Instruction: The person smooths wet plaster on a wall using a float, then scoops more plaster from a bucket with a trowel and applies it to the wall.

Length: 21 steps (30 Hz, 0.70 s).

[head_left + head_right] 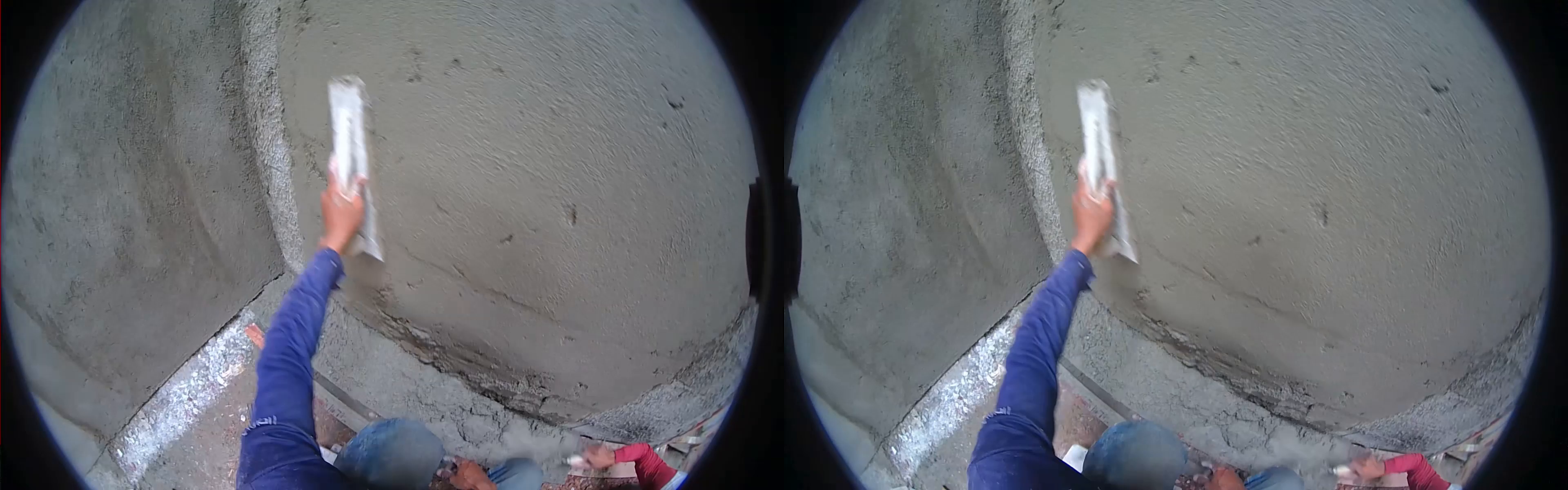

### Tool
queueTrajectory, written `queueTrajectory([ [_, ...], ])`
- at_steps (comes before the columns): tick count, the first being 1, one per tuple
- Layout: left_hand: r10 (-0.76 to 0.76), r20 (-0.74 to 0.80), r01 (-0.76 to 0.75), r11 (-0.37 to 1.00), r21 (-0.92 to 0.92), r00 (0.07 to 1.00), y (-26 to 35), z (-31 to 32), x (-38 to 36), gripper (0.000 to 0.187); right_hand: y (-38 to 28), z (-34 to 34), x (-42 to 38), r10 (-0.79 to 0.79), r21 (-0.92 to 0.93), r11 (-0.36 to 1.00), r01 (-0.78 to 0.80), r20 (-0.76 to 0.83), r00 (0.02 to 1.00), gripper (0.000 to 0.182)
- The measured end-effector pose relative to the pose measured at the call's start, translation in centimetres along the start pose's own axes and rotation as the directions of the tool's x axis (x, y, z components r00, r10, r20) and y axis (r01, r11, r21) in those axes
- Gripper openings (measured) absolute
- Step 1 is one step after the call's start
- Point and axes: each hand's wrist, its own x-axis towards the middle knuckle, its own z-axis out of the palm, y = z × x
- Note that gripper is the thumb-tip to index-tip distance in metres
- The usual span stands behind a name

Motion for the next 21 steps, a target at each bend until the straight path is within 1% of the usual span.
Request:
queueTrajectory([
  [1, 0.007, -0.022, -0.008, 0.998, -0.067, 1.0, 0.6, -2.0, 3.3, 0.06, -0.6, 0.0, -0.1, 0.015, 0.008, 1.0, -0.015, -0.011, 1.0, 0.041],
  [4, 0.061, -0.121, -0.055, 0.997, 0.048, 0.991, -1.9, -5.7, 14.4, 0.063, -0.7, -0.2, 0.0, 0.031, 0.034, 0.999, -0.03, -0.016, 0.999, 0.041],
  [5, 0.091, -0.141, -0.08, 0.994, 0.08, 0.986, -2.4, -6.7, 16.4, 0.063, -0.5, -0.1, 0.2, 0.035, 0.043, 0.998, -0.035, -0.013, 0.999, 0.041],
  [6, 0.074, -0.126, -0.063, 0.994, 0.088, 0.989, -2.6, -7.1, 15.8, 0.063, -0.4, 0.3, 0.2, 0.037, 0.051, 0.998, -0.037, -0.007, 0.999, 0.041],
  [8, -0.113, 0.004, 0.113, 0.993, 0.023, 0.994, -1.8, -7.2, 13.3, 0.064, 0.1, 0.3, 1.0, 0.023, 0.065, 0.998, -0.022, -0.013, 1.0, 0.041],
  [9, -0.083, -0.076, 0.084, 0.996, 0.019, 0.994, -4.5, -5.8, 10.7, 0.063, 0.6, 0.1, 1.4, 0.012, 0.07, 0.998, -0.011, -0.013, 1.0, 0.041],
  [10, -0.051, -0.12, 0.058, 0.997, 0.058, 0.991, -8.4, -4.0, 6.9, 0.067, 1.8, -0.8, 1.9, -0.001, 0.071, 0.997, 0.003, -0.024, 1.0, 0.041],
  [11, -0.107, -0.104, 0.119, 0.986, 0.119, 0.989, -12.7, -2.2, 2.5, 0.07, 3.4, -1.4, 2.4, -0.012, 0.07, 0.997, 0.015, -0.036, 0.999, 0.041],
  [12, -0.12, -0.075, 0.123, 0.992, 0.03, 0.99, -14.7, -1.5, -1.2, 0.072, 6.3, -2.9, 2.4, -0.027, 0.065, 0.997, 0.029, -0.039, 0.999, 0.041],
  [13, -0.223, 0.008, 0.222, 0.971, 0.092, 0.975, -14.3, -2.0, -2.6, 0.073, 9.3, -4.5, 2.1, -0.032, 0.049, 0.998, 0.035, -0.062, 0.998, 0.041],
  [14, -0.251, 0.03, 0.25, 0.967, 0.056, 0.967, -16.0, -1.3, -2.1, 0.074, 12.6, -6.4, 1.4, -0.03, 0.024, 0.999, 0.032, -0.084, 0.996, 0.04],
  [16, -0.1, -0.008, 0.1, 0.995, -0.007, 0.995, -12.9, -3.3, 2.2, 0.073, 19.4, -11.2, -0.2, -0.038, -0.047, 0.998, 0.033, -0.099, 0.994, 0.04],
  [17, -0.056, -0.055, 0.058, 0.998, 0.03, 0.997, -10.6, -4.5, 5.8, 0.071, 22.4, -13.4, -0.7, -0.043, -0.092, 0.995, 0.034, -0.097, 0.994, 0.04],
  [18, -0.034, -0.031, 0.033, 0.999, -0.022, 0.999, -8.3, -5.8, 10.4, 0.07, 24.8, -15.2, -1.2, -0.046, -0.131, 0.991, 0.034, -0.094, 0.995, 0.04],
  [19, 0.027, -0.082, -0.022, 0.998, 0.066, 0.996, -6.6, -6.6, 15.2, 0.069, 26.3, -16.7, -1.5, -0.066, -0.167, 0.985, 0.05, -0.09, 0.994, 0.04],
  [20, 0.164, -0.129, -0.148, 0.981, 0.123, 0.978, -4.9, -7.8, 20.2, 0.067, 27.4, -17.0, -0.8, -0.089, -0.203, 0.976, 0.072, -0.077, 0.993, 0.04],
  [21, 0.065, -0.036, -0.062, 0.994, 0.091, 0.997, -1.7, -9.5, 24.2, 0.063, 28.1, -17.6, 0.3, -0.12, -0.229, 0.968, 0.102, -0.068, 0.99, 0.04],
])
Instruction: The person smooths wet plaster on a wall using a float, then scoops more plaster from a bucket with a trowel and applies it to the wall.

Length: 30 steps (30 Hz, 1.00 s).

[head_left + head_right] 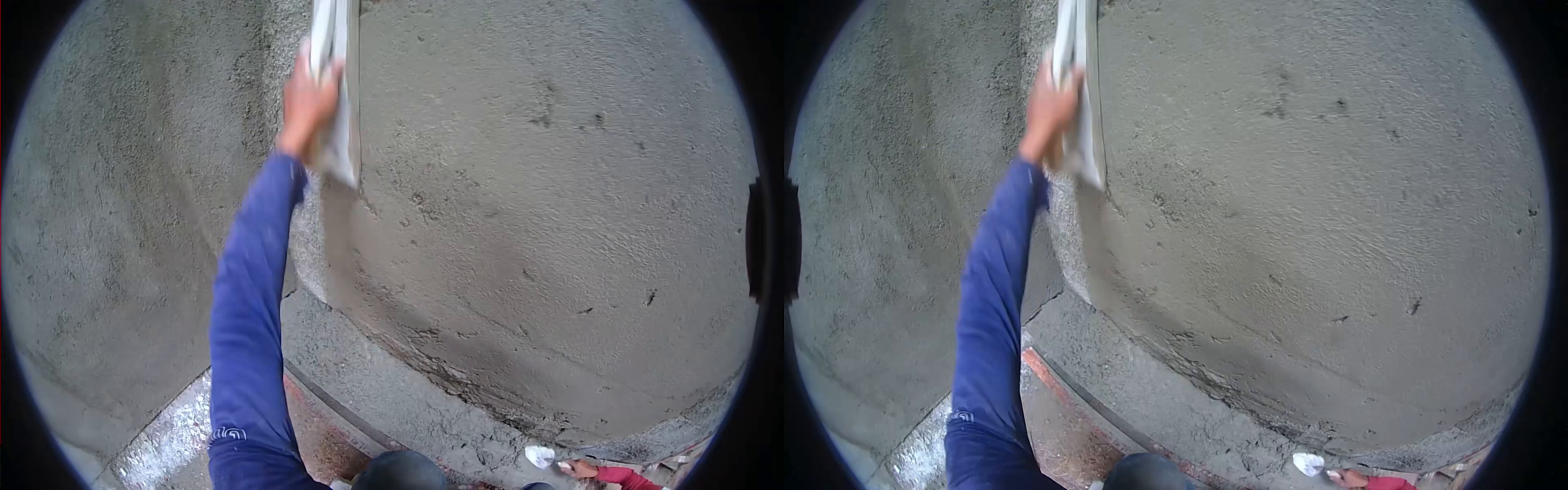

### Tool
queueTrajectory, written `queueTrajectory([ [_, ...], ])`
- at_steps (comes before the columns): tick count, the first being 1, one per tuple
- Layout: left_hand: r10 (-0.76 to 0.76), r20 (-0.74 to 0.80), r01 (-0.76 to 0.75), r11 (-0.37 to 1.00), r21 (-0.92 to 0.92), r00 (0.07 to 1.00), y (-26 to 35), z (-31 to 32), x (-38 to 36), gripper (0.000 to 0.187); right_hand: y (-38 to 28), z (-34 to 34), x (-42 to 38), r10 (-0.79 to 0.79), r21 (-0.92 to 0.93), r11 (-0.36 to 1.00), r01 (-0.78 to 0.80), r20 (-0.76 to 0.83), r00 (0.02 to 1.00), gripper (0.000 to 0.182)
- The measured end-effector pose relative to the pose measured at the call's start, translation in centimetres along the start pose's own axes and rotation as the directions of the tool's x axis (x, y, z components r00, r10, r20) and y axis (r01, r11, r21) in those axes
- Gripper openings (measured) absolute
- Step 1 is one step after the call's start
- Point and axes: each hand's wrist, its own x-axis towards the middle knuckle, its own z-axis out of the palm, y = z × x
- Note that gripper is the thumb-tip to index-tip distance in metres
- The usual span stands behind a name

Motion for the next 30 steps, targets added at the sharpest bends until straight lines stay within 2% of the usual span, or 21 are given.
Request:
queueTrajectory([
  [1, 0.305, -0.2, -0.271, 0.946, 0.18, 0.931, -1.4, 0.5, 4.9, 0.059, 0.0, 0.4, 1.4, -0.037, -0.019, 0.999, 0.037, 0.005, 0.999, 0.04],
  [2, 0.085, -0.067, -0.081, 0.994, 0.067, 0.994, 2.2, -1.4, 5.3, 0.063, -0.7, 1.2, 3.0, -0.062, -0.021, 0.998, 0.062, 0.001, 0.998, 0.04],
  [4, -0.059, -0.119, 0.057, 0.998, -0.015, 0.991, 1.7, -0.7, 4.0, 0.071, -4.0, 2.4, 6.4, -0.094, 0.0, 0.996, 0.094, -0.044, 0.995, 0.043],
  [6, -0.114, 0.06, 0.12, 0.987, -0.11, 0.992, -0.5, -0.1, -2.2, 0.068, -6.3, 4.9, 9.3, -0.124, 0.036, 0.991, 0.128, -0.097, 0.987, 0.042],
  [7, -0.099, 0.078, 0.105, 0.991, -0.078, 0.992, -3.1, 1.0, -6.3, 0.072, -6.9, 5.3, 10.6, -0.153, 0.064, 0.984, 0.165, -0.157, 0.976, 0.04],
  [8, -0.199, 0.065, 0.202, 0.979, -0.042, 0.978, -4.8, 2.3, -12.0, 0.073, -7.4, 5.6, 10.9, -0.157, 0.064, 0.983, 0.17, -0.168, 0.973, 0.04],
  [9, -0.077, -0.085, 0.075, 0.997, -0.019, 0.993, -8.4, 4.7, -17.8, 0.067, -8.1, 5.6, 11.1, -0.079, 0.07, 0.994, 0.089, -0.138, 0.987, 0.039],
  [10, -0.193, 0.034, 0.195, 0.98, -0.039, 0.981, -11.2, 5.9, -23.1, 0.065, -8.4, 6.2, 11.3, 0.004, 0.076, 0.997, 0.004, -0.103, 0.995, 0.038],
  [11, -0.266, 0.072, 0.268, 0.963, -0.016, 0.961, -11.6, 6.3, -26.6, 0.068, -6.3, 7.3, 11.5, -0.124, 0.146, 0.978, 0.151, -0.182, 0.975, 0.038],
  [12, -0.265, 0.046, 0.267, 0.963, -0.047, 0.963, -12.4, 7.2, -27.8, 0.07, -4.3, 7.8, 11.7, -0.127, 0.132, 0.979, 0.156, -0.203, 0.971, 0.038],
  [14, -0.253, -0.001, 0.253, 0.967, -0.023, 0.967, -12.0, 7.4, -25.5, 0.07, -1.4, 8.6, 10.9, -0.12, 0.21, 0.964, 0.165, -0.212, 0.97, 0.041],
  [15, -0.22, -0.024, 0.22, 0.975, -0.009, 0.975, -10.7, 6.8, -22.7, 0.068, -1.3, 8.1, 10.4, -0.093, 0.154, 0.981, 0.121, -0.178, 0.98, 0.039],
  [16, -0.179, -0.049, 0.18, 0.984, 0.01, 0.983, -8.5, 5.6, -18.7, 0.067, -2.2, 7.7, 9.9, -0.156, 0.165, 0.966, 0.197, -0.235, 0.959, 0.037],
  [19, -0.026, -0.071, 0.022, 0.998, -0.06, 0.997, -0.1, 1.7, -5.0, 0.065, -3.3, 5.0, 7.4, -0.095, 0.173, 0.976, 0.129, -0.191, 0.977, 0.037],
  [20, -0.024, -0.017, 0.023, 0.999, -0.028, 1.0, 2.4, 0.5, -0.2, 0.067, -3.4, 4.0, 6.6, -0.078, 0.176, 0.978, 0.11, -0.175, 0.981, 0.037],
  [22, 0.221, -0.119, -0.209, 0.972, 0.105, 0.968, 6.1, -0.7, 9.4, 0.067, -2.9, 2.5, 4.8, -0.047, 0.166, 0.983, 0.072, -0.15, 0.988, 0.037],
  [24, 0.255, -0.139, -0.233, 0.96, 0.157, 0.957, 9.6, -2.0, 16.0, 0.065, -3.9, 0.7, 3.7, -0.018, 0.146, 0.989, 0.038, -0.131, 0.991, 0.037],
  [25, 0.25, -0.14, -0.229, 0.962, 0.147, 0.958, 9.5, -1.8, 16.4, 0.065, -4.3, 0.1, 3.3, -0.008, 0.131, 0.991, 0.024, -0.123, 0.992, 0.037],
  [27, 0.183, -0.194, -0.186, 0.982, 0.003, 0.964, 9.2, -1.4, 16.2, 0.064, -5.2, 0.5, 3.8, 0.008, 0.125, 0.992, 0.006, -0.109, 0.994, 0.037],
  [28, 0.162, -0.065, -0.163, 0.987, -0.014, 0.985, 9.2, -2.4, 13.7, 0.065, -7.1, 0.4, 5.3, 0.005, 0.114, 0.993, 0.008, -0.109, 0.994, 0.037],
  [30, 0.176, -0.096, -0.177, 0.984, 0.005, 0.98, 4.7, -0.8, 8.6, 0.067, -9.5, 0.8, 7.9, -0.012, 0.119, 0.993, 0.026, -0.115, 0.993, 0.037],
])
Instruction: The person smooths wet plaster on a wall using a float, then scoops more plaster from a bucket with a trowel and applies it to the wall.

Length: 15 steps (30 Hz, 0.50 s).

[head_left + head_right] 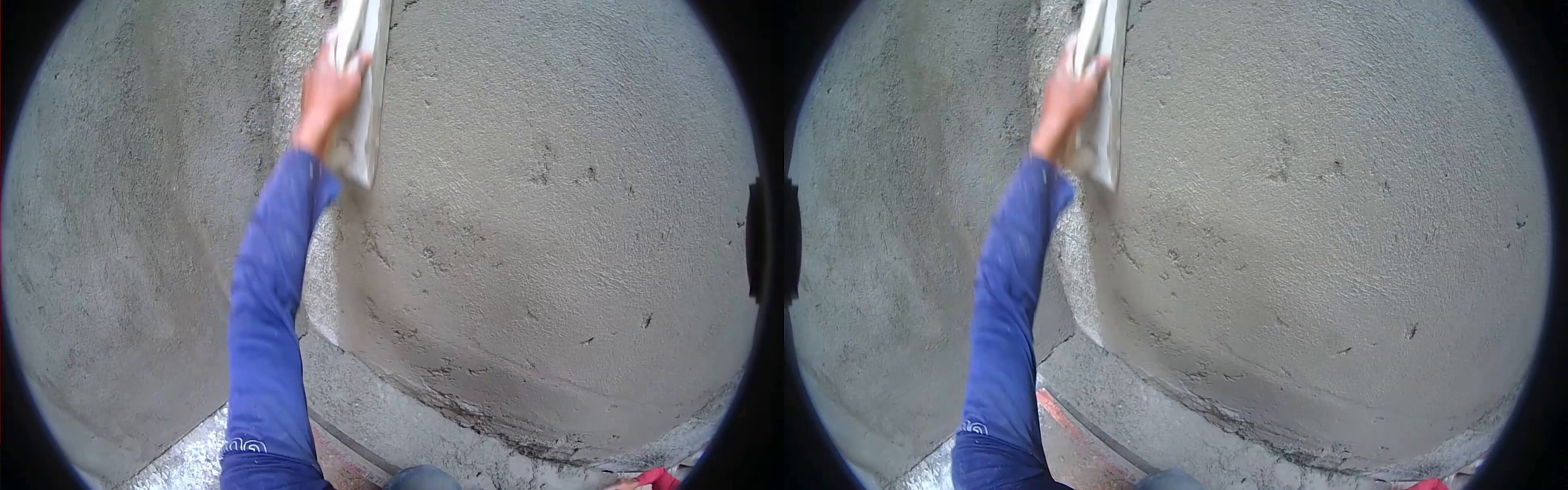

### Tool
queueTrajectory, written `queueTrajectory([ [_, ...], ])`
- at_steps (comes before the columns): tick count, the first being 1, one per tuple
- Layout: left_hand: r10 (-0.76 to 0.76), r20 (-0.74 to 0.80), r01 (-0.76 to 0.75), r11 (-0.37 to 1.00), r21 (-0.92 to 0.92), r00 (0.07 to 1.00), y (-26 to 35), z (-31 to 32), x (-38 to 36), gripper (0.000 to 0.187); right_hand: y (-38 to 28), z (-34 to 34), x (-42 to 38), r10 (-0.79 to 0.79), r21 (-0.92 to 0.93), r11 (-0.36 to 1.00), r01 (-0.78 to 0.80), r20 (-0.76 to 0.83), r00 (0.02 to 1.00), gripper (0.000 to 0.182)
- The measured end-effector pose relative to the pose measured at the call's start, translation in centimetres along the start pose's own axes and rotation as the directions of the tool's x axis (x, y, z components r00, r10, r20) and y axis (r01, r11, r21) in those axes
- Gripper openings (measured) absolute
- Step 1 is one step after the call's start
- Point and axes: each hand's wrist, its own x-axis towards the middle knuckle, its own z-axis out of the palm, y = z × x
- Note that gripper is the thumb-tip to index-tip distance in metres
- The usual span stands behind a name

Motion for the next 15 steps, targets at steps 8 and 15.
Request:
queueTrajectory([
  [8, -0.344, 0.112, 0.353, 0.932, -0.078, 0.932, -6.0, 1.6, -25.8, 0.065, -9.4, 5.7, 6.2, 0.027, 0.123, 0.992, -0.031, 0.033, 0.999, 0.036],
  [15, -0.084, 0.002, 0.084, 0.996, -0.034, 0.996, 1.1, -0.7, 1.0, 0.062, -15.7, 4.3, 4.9, 0.102, 0.18, 0.976, -0.119, 0.102, 0.99, 0.036],
])
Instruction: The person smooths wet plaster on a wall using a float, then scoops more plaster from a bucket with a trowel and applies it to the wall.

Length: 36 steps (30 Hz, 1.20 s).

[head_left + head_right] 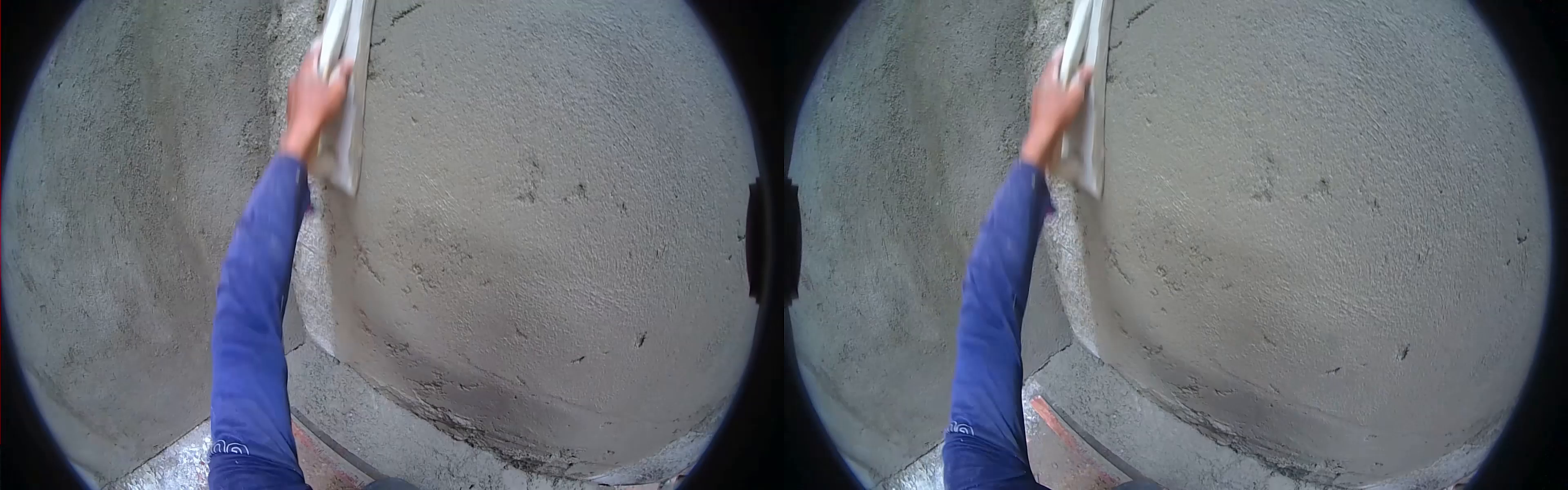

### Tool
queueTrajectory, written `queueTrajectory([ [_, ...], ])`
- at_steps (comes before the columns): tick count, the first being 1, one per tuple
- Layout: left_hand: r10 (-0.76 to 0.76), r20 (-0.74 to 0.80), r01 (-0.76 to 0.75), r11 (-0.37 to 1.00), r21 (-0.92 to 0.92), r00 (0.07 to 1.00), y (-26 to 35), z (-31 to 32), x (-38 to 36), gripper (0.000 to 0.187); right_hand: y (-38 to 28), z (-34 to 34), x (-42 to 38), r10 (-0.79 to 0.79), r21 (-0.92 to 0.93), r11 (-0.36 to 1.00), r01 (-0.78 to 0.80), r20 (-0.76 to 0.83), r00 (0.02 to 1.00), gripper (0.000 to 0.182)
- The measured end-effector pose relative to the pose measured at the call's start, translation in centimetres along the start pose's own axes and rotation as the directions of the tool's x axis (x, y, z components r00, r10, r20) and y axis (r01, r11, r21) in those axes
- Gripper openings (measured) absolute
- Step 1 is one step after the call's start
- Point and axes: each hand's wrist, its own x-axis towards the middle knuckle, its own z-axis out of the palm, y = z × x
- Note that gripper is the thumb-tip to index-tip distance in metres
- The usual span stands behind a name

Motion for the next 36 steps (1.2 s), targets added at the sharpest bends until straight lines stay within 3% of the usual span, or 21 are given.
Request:
queueTrajectory([
  [1, 0.236, -0.119, -0.212, 0.96, 0.181, 0.965, 0.3, 0.2, 4.7, 0.067, -0.5, -0.1, 0.1, 0.003, -0.003, 1.0, -0.003, 0.007, 1.0, 0.036],
  [5, 0.063, -0.039, -0.058, 0.991, 0.119, 0.997, 3.1, -0.9, 7.8, 0.064, -2.3, 0.3, 0.6, 0.007, -0.02, 1.0, -0.006, 0.026, 1.0, 0.036],
  [7, 0.088, -0.022, -0.086, 0.993, 0.084, 0.996, 0.5, -0.1, 5.4, 0.067, -2.9, 0.6, 0.9, 0.003, -0.023, 1.0, -0.003, 0.027, 1.0, 0.036],
  [9, -0.075, 0.139, 0.082, 0.996, -0.043, 0.987, 1.0, -0.6, -3.5, 0.076, -3.5, 0.8, 1.3, -0.002, -0.03, 1.0, 0.003, 0.029, 1.0, 0.036],
  [11, -0.19, 0.235, 0.183, 0.982, 0.051, 0.953, -1.2, 0.5, -12.8, 0.076, -4.0, 1.2, 1.4, -0.016, -0.032, 0.999, 0.017, 0.026, 1.0, 0.036],
  [12, 0.033, 0.117, -0.038, 0.998, 0.044, 0.993, -6.7, 3.6, -18.7, 0.073, -4.1, 1.6, 1.4, -0.017, -0.033, 0.999, 0.018, 0.026, 1.0, 0.036],
  [13, -0.158, 0.23, 0.167, 0.986, -0.023, 0.96, -4.9, 2.8, -23.9, 0.071, -4.4, 1.9, 1.3, -0.023, -0.031, 0.999, 0.024, 0.027, 0.999, 0.036],
  [14, -0.193, 0.233, 0.19, 0.981, 0.033, 0.953, -6.7, 3.9, -29.1, 0.068, -4.6, 2.2, 1.3, -0.028, -0.029, 0.999, 0.028, 0.028, 0.999, 0.036],
  [17, -0.311, 0.229, 0.331, 0.942, -0.053, 0.922, -6.2, 4.3, -32.0, 0.064, -5.1, 3.1, 1.0, -0.043, -0.012, 0.999, 0.043, 0.019, 0.999, 0.036],
  [19, -0.212, 0.183, 0.234, 0.966, -0.11, 0.96, -4.2, 3.4, -26.1, 0.062, -5.6, 3.8, 0.2, -0.036, 0.01, 0.999, 0.036, 0.019, 0.999, 0.036],
  [21, -0.029, 0.005, 0.029, 0.993, -0.111, 1.0, -1.2, 2.8, -16.5, 0.064, -6.1, 4.2, -0.8, -0.032, 0.027, 0.999, 0.031, 0.017, 0.999, 0.036],
  [22, 0.099, -0.092, -0.101, 0.995, -0.009, 0.991, 0.4, 2.5, -11.0, 0.063, -6.0, 4.6, -1.3, -0.024, 0.041, 0.999, 0.023, 0.019, 1.0, 0.036],
  [25, 0.167, -0.041, -0.163, 0.983, 0.087, 0.985, 6.3, 0.7, 4.8, 0.071, -6.4, 5.7, -2.8, -0.013, 0.062, 0.998, 0.011, 0.033, 0.999, 0.036],
  [27, 0.08, 0.021, -0.075, 0.98, -0.182, 0.997, 9.9, -0.1, 9.2, 0.058, -6.3, 7.1, -4.2, 0.003, 0.077, 0.997, -0.007, 0.042, 0.999, 0.036],
  [28, 0.165, 0.003, -0.16, 0.964, -0.214, 0.986, 10.3, -0.1, 8.6, 0.056, -6.1, 7.6, -4.8, 0.012, 0.09, 0.996, -0.015, 0.043, 0.999, 0.036],
  [29, 0.136, 0.01, -0.126, 0.94, -0.316, 0.991, 10.0, 0.2, 7.0, 0.053, -6.1, 8.3, -5.2, 0.016, 0.097, 0.995, -0.019, 0.041, 0.999, 0.036],
  [31, 0.421, -0.101, -0.425, 0.905, -0.019, 0.902, 4.0, 2.2, 6.0, 0.056, -5.8, 9.3, -6.3, 0.026, 0.113, 0.993, -0.031, 0.045, 0.999, 0.036],
  [33, 0.214, -0.005, -0.21, 0.964, 0.163, 0.977, 1.4, 2.9, -4.2, 0.069, -5.4, 9.9, -7.0, 0.042, 0.12, 0.992, -0.047, 0.046, 0.998, 0.036],
  [34, 0.089, 0.102, -0.094, 0.995, 0.044, 0.991, 1.4, 2.8, -10.5, 0.066, -4.9, 10.6, -7.7, 0.048, 0.126, 0.991, -0.054, 0.045, 0.998, 0.036],
  [35, 0.007, 0.083, -0.007, 1.0, 0.002, 0.997, -1.4, 4.2, -16.0, 0.071, -4.6, 11.1, -8.0, 0.057, 0.128, 0.99, -0.062, 0.04, 0.998, 0.036],
  [36, -0.002, 0.15, -0.005, 0.999, 0.051, 0.989, -3.4, 4.9, -22.2, 0.069, -4.0, 11.7, -8.7, 0.07, 0.134, 0.988, -0.073, 0.032, 0.997, 0.036],
])
